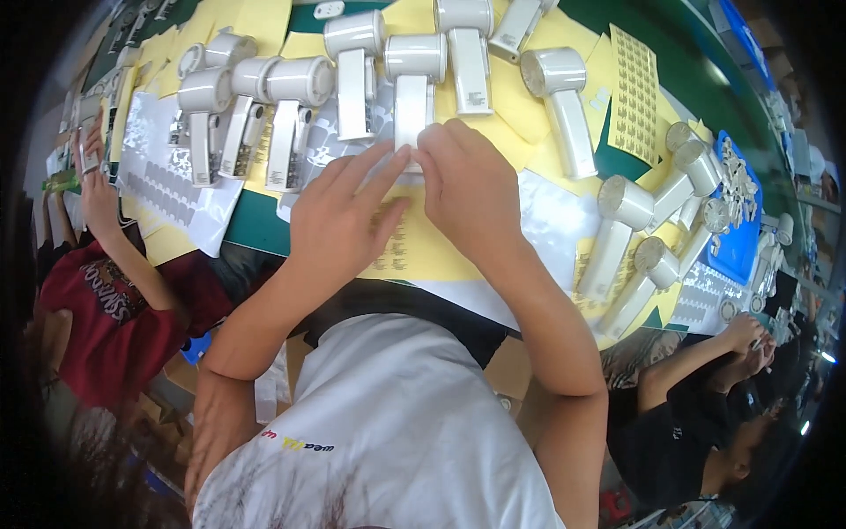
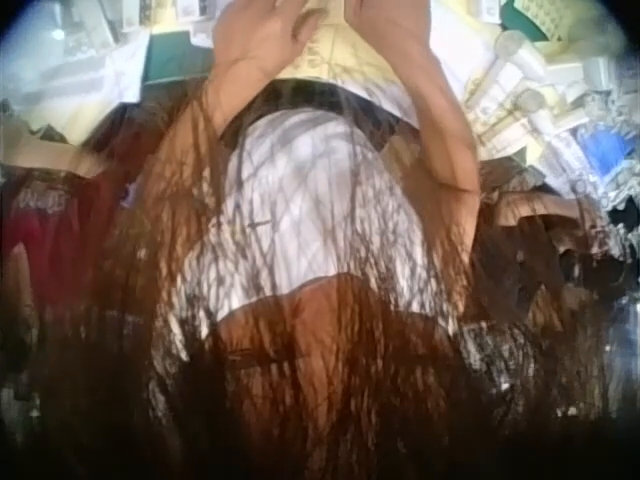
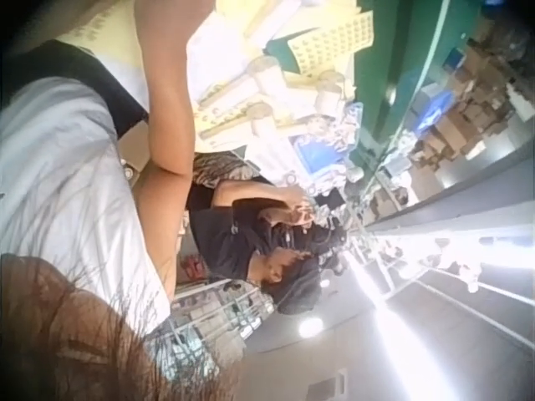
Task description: The person applies labels from a sticker sheet onto white handheld electronic devices by hand, working at an assembly line.
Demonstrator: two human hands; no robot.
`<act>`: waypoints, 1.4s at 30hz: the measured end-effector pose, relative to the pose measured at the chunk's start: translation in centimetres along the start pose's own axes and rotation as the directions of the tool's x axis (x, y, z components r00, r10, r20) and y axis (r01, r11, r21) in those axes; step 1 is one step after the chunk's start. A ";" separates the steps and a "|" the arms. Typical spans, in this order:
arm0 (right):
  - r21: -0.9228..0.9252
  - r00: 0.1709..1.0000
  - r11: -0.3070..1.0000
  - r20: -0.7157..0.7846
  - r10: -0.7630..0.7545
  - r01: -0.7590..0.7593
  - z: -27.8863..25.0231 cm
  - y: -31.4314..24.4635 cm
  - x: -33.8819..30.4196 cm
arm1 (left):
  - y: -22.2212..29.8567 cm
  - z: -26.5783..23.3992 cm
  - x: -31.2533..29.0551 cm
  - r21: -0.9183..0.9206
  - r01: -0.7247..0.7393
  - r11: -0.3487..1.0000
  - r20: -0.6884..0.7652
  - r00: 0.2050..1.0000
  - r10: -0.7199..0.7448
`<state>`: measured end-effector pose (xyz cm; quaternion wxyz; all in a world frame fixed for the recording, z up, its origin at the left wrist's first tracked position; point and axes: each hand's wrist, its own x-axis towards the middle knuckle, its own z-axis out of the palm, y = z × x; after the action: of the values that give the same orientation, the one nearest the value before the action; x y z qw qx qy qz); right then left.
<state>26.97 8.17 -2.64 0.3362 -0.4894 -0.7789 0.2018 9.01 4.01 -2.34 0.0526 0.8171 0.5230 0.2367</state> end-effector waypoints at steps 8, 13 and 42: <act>0.151 0.964 0.981 -0.216 0.155 -0.124 -4.0 -1.1 -5.4 | 1.1 -0.8 -0.9 0.150 0.004 0.989 0.039 0.999 -0.010; 0.210 0.960 0.955 -0.145 0.241 -0.208 -3.2 -2.0 -8.1 | 1.6 -0.4 -1.4 0.100 0.064 0.993 0.052 0.996 -0.070; 0.615 0.889 0.783 -0.306 0.340 -0.088 3.0 -5.3 2.0 | -1.6 -0.8 -4.8 -0.438 -0.105 0.893 0.285 0.926 0.249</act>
<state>20.91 7.66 -0.68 0.5966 -0.4791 -0.5305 0.3648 5.72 0.34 -3.75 0.2907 0.8600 0.3663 0.2043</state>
